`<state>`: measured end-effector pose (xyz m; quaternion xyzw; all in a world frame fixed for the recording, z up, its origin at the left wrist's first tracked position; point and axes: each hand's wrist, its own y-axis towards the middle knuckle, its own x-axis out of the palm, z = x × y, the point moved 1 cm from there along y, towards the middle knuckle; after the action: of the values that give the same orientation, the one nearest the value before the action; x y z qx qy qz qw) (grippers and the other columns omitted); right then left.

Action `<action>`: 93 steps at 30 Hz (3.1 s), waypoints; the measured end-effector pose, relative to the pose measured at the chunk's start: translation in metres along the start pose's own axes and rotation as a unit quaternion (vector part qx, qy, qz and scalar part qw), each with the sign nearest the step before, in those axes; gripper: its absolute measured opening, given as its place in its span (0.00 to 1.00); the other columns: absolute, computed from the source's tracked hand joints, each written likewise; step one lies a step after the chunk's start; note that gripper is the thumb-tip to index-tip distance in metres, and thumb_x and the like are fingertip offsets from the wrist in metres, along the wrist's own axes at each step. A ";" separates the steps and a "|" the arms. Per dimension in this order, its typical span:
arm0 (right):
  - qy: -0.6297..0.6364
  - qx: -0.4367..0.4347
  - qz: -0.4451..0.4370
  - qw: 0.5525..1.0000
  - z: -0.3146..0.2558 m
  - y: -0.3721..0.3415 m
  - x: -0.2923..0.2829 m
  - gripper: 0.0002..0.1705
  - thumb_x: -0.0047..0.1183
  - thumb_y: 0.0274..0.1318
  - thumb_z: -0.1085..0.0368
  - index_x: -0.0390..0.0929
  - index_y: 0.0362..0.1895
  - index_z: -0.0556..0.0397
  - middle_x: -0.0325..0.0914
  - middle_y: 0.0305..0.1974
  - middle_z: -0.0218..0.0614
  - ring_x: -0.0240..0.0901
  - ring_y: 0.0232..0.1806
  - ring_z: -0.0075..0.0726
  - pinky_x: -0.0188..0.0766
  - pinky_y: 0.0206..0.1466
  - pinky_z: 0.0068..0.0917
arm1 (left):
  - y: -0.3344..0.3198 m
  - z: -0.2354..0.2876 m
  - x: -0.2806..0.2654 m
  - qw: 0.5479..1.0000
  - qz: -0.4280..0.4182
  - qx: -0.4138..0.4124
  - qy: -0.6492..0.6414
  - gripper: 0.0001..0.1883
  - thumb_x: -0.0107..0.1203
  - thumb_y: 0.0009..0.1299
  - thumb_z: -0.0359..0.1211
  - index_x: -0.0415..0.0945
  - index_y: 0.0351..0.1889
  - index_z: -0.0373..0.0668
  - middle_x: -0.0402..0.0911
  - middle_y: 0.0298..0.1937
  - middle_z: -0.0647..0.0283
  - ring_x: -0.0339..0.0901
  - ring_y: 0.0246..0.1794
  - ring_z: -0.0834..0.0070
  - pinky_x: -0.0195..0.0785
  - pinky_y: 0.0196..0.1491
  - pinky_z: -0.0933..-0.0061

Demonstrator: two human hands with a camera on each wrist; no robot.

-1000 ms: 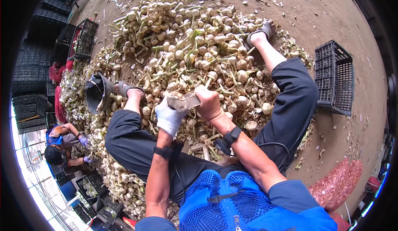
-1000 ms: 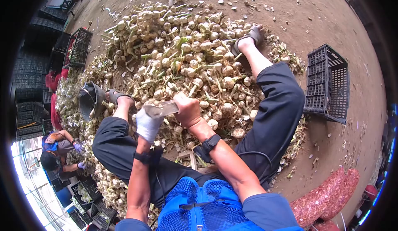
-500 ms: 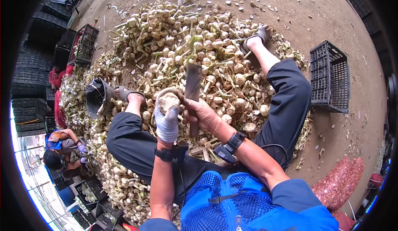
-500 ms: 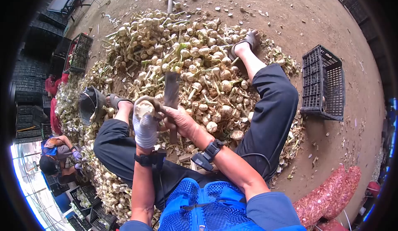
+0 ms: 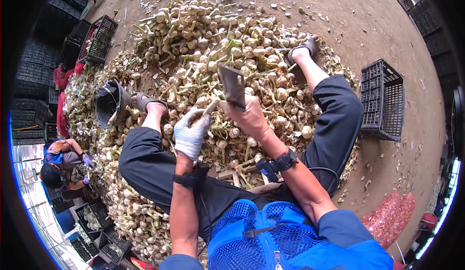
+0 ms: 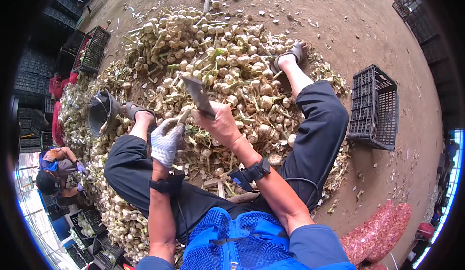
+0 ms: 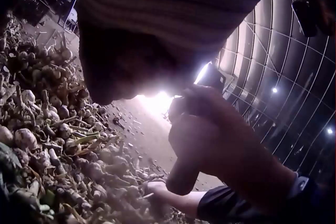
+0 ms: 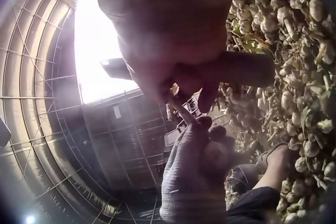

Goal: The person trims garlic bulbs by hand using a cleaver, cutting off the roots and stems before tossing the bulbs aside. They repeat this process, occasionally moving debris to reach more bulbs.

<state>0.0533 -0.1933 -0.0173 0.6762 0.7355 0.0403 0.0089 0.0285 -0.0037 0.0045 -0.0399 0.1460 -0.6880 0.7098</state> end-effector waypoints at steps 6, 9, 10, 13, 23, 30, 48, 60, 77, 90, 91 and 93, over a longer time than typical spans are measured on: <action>-0.234 -0.116 -0.058 0.964 0.060 -0.009 0.012 0.09 0.59 0.50 0.68 0.72 0.23 0.55 0.72 0.22 0.43 0.73 0.26 0.51 0.72 0.33 0.41 | -0.003 -0.003 -0.007 0.988 -0.056 -0.075 -0.122 0.12 0.61 0.69 0.32 0.82 0.47 0.36 0.81 0.29 0.71 0.72 0.25 0.87 0.65 0.29 0.83; -0.375 0.049 -0.103 0.920 0.126 -0.033 0.011 0.05 0.58 0.52 0.65 0.79 0.27 0.51 0.77 0.26 0.44 0.77 0.31 0.50 0.76 0.38 0.40 | -0.004 0.007 -0.018 0.973 -0.076 -0.104 -0.190 0.11 0.60 0.70 0.33 0.81 0.46 0.36 0.81 0.30 0.69 0.74 0.26 0.85 0.65 0.28 0.83; -0.372 0.107 -0.099 0.917 0.133 -0.035 0.007 0.06 0.57 0.54 0.64 0.82 0.28 0.51 0.80 0.30 0.45 0.80 0.34 0.51 0.77 0.40 0.41 | -0.004 0.007 -0.023 0.968 -0.048 -0.057 -0.239 0.11 0.59 0.71 0.34 0.79 0.47 0.38 0.81 0.32 0.66 0.76 0.26 0.82 0.68 0.27 0.82; -0.421 0.126 -0.005 0.898 0.152 -0.007 -0.013 0.06 0.55 0.54 0.65 0.81 0.27 0.52 0.81 0.33 0.47 0.80 0.35 0.54 0.77 0.39 0.43 | -0.018 0.037 -0.074 0.662 -0.071 0.116 -0.737 0.21 0.62 0.65 0.31 0.74 0.57 0.44 0.79 0.53 0.64 0.78 0.48 0.71 0.78 0.47 0.66; -0.659 -0.047 -0.062 0.748 0.239 0.151 -0.082 0.08 0.59 0.50 0.63 0.82 0.33 0.52 0.78 0.37 0.49 0.79 0.37 0.57 0.77 0.41 0.47 | -0.035 0.022 -0.150 0.663 0.104 0.130 -0.730 0.35 0.61 0.69 0.54 0.70 0.64 0.37 0.77 0.48 0.63 0.74 0.47 0.73 0.70 0.54 0.66; -0.683 -0.034 -0.059 0.727 0.198 0.140 -0.041 0.20 0.64 0.52 0.51 0.79 0.44 0.49 0.76 0.47 0.46 0.79 0.43 0.60 0.77 0.45 0.52 | -0.031 0.025 -0.137 0.723 0.122 0.138 -0.665 0.28 0.50 0.78 0.47 0.65 0.69 0.40 0.82 0.44 0.55 0.80 0.38 0.62 0.79 0.41 0.56; 0.043 0.238 -0.009 0.970 0.024 0.056 0.020 0.18 0.71 0.53 0.55 0.83 0.38 0.55 0.84 0.31 0.31 0.72 0.25 0.17 0.69 0.26 0.18 | -0.005 0.004 -0.051 0.992 0.088 0.088 0.031 0.39 0.73 0.57 0.39 0.69 0.66 0.38 0.80 0.56 0.54 0.78 0.55 0.63 0.70 0.60 0.67; -0.120 0.004 -0.045 0.992 -0.043 0.012 0.008 0.14 0.68 0.54 0.59 0.77 0.30 0.53 0.77 0.23 0.32 0.71 0.22 0.31 0.66 0.25 0.28 | -0.002 0.010 -0.008 0.987 -0.019 0.101 -0.127 0.33 0.68 0.63 0.27 0.66 0.66 0.40 0.79 0.53 0.64 0.77 0.51 0.78 0.72 0.56 0.76; -0.313 -0.224 0.019 0.923 0.026 -0.008 0.031 0.15 0.63 0.48 0.58 0.72 0.26 0.52 0.72 0.27 0.42 0.75 0.28 0.52 0.71 0.28 0.39 | 0.000 -0.003 0.000 0.978 0.026 0.173 0.110 0.26 0.73 0.58 0.38 0.76 0.52 0.42 0.86 0.36 0.61 0.85 0.35 0.70 0.78 0.42 0.72; 0.173 0.178 0.027 0.968 0.054 -0.007 0.009 0.18 0.60 0.63 0.50 0.77 0.33 0.53 0.73 0.23 0.22 0.71 0.21 0.16 0.76 0.23 0.21 | -0.008 0.021 0.021 0.981 -0.016 0.130 -0.142 0.29 0.69 0.61 0.36 0.70 0.58 0.41 0.78 0.45 0.67 0.76 0.45 0.80 0.72 0.51 0.77; 0.232 0.237 -0.024 0.943 0.032 -0.011 0.016 0.17 0.63 0.61 0.53 0.77 0.39 0.53 0.72 0.25 0.22 0.67 0.18 0.16 0.75 0.22 0.23 | -0.006 0.018 0.020 0.980 0.001 0.106 -0.170 0.28 0.68 0.62 0.37 0.69 0.58 0.41 0.78 0.44 0.65 0.77 0.43 0.79 0.74 0.47 0.77; 0.454 0.339 -0.099 0.818 0.029 -0.023 0.031 0.17 0.65 0.59 0.57 0.76 0.43 0.52 0.72 0.26 0.22 0.63 0.16 0.15 0.73 0.22 0.23 | -0.009 0.019 0.021 0.949 -0.030 0.094 -0.298 0.27 0.67 0.64 0.37 0.68 0.58 0.41 0.79 0.43 0.63 0.79 0.43 0.75 0.77 0.42 0.76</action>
<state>0.0295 -0.1629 -0.0464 0.4651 0.6860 0.0902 -0.5522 0.0247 -0.0276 0.0222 -0.1807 -0.1390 -0.6764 0.7004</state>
